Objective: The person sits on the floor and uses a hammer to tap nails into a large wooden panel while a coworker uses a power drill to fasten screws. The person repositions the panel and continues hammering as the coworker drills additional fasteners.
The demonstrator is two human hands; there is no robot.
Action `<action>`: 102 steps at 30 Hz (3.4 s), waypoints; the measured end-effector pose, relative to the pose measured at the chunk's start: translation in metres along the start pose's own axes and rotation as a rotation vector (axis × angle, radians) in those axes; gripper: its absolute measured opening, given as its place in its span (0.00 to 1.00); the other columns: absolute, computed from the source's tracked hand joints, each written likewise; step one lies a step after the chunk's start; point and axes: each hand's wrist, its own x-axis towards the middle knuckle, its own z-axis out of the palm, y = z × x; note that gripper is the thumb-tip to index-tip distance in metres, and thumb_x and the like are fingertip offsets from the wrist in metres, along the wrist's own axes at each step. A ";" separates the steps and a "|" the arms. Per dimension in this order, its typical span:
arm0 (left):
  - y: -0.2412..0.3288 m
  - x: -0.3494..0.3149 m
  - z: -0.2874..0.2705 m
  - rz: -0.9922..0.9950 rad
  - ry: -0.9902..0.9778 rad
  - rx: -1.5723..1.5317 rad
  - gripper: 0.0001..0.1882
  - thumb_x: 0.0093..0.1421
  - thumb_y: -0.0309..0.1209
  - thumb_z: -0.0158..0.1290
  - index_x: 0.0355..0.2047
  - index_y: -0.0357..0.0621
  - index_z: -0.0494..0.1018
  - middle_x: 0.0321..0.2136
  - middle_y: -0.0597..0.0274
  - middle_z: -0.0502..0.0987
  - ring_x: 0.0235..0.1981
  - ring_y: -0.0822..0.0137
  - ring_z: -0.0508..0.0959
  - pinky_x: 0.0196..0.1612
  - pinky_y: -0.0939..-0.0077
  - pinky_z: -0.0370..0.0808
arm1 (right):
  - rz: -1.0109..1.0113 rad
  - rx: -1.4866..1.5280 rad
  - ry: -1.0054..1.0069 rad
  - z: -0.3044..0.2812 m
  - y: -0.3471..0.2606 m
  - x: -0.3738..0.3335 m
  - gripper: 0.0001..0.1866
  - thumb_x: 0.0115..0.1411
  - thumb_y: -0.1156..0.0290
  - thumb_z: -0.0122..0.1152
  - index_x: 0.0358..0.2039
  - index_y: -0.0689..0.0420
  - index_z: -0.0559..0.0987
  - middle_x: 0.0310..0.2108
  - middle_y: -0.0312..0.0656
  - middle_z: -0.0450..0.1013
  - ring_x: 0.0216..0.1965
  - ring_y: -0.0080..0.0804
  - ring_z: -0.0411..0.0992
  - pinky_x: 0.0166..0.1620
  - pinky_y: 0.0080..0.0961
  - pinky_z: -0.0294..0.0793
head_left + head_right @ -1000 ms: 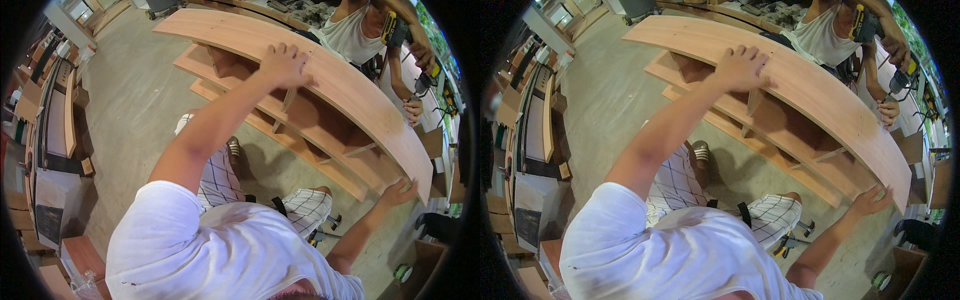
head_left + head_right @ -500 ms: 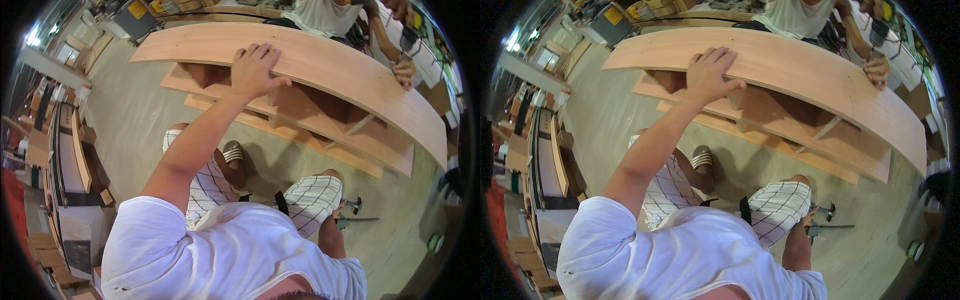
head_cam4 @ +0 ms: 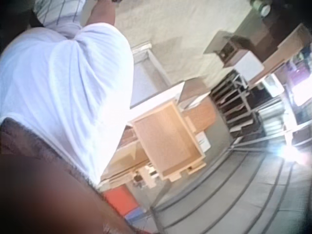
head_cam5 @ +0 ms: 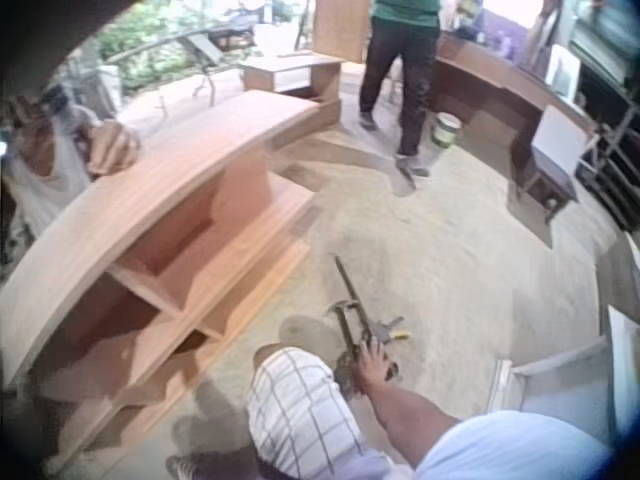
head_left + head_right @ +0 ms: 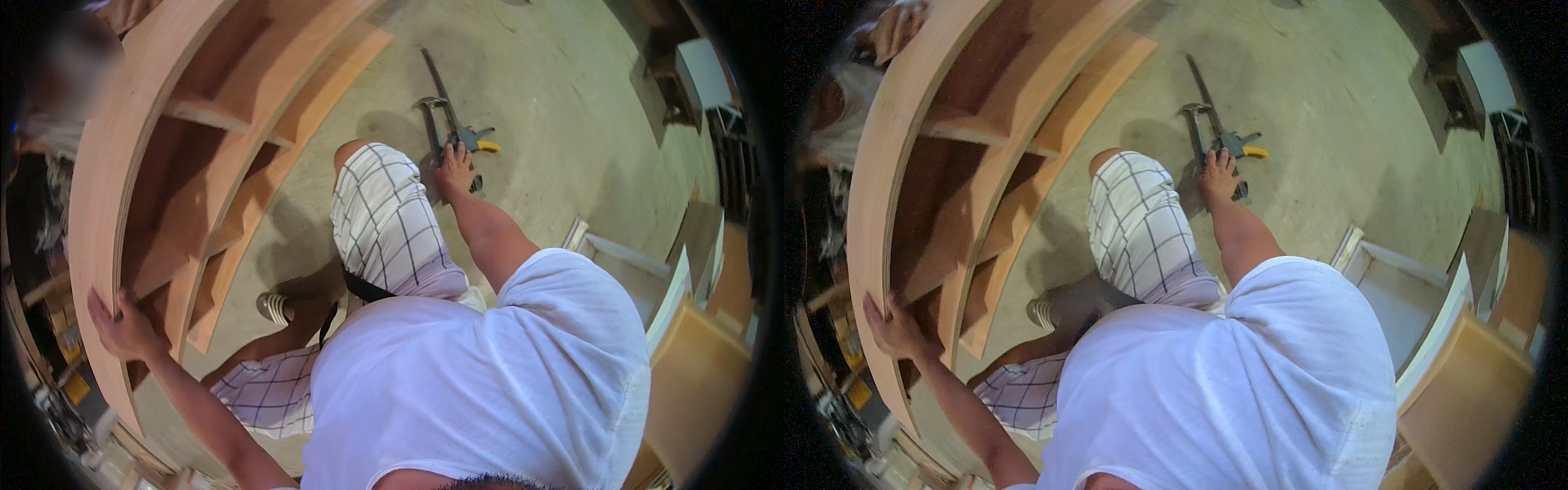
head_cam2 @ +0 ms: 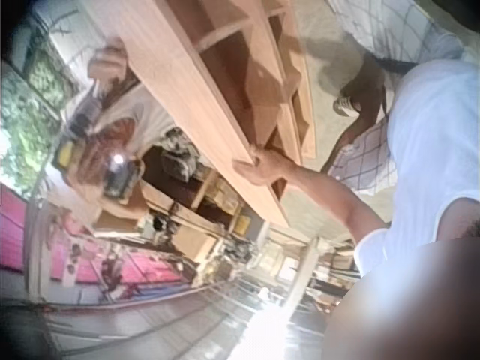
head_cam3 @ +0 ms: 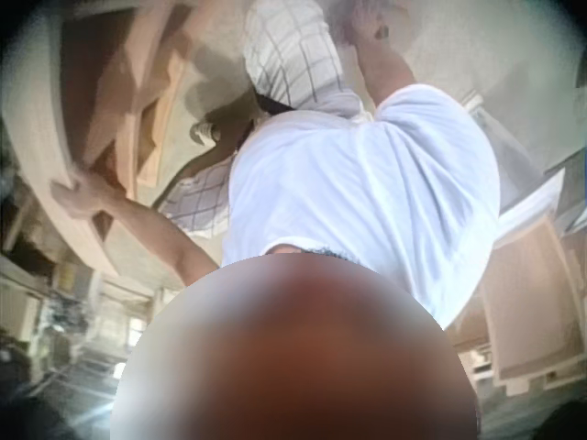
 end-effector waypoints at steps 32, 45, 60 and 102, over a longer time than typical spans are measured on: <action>0.014 -0.010 -0.003 0.006 0.154 0.060 0.48 0.57 0.76 0.46 0.55 0.44 0.78 0.53 0.56 0.81 0.54 0.55 0.80 0.53 0.61 0.73 | 0.305 0.147 -0.240 -0.032 -0.038 0.008 0.68 0.48 0.37 0.73 0.77 0.28 0.35 0.75 0.67 0.33 0.72 0.61 0.54 0.67 0.61 0.58; 0.020 -0.007 -0.009 -0.012 0.189 0.058 0.48 0.56 0.77 0.45 0.51 0.43 0.80 0.51 0.56 0.81 0.51 0.56 0.81 0.52 0.62 0.73 | 0.281 0.380 -0.058 -0.063 -0.018 -0.007 0.59 0.45 0.54 0.76 0.75 0.28 0.50 0.66 0.58 0.49 0.63 0.59 0.64 0.63 0.50 0.68; 0.021 -0.005 -0.013 0.013 0.213 0.035 0.47 0.57 0.75 0.47 0.50 0.40 0.80 0.48 0.52 0.82 0.51 0.54 0.80 0.51 0.61 0.73 | 0.526 0.325 0.068 -0.078 0.017 0.014 0.59 0.48 0.52 0.76 0.75 0.27 0.48 0.66 0.55 0.51 0.61 0.59 0.65 0.60 0.52 0.70; -0.004 -0.006 0.003 -0.016 -0.113 -0.029 0.37 0.68 0.61 0.47 0.62 0.43 0.73 0.59 0.52 0.76 0.58 0.49 0.77 0.58 0.57 0.74 | 0.382 0.345 0.017 0.002 0.139 -0.065 0.37 0.62 0.53 0.65 0.68 0.51 0.64 0.53 0.57 0.69 0.56 0.55 0.70 0.58 0.47 0.70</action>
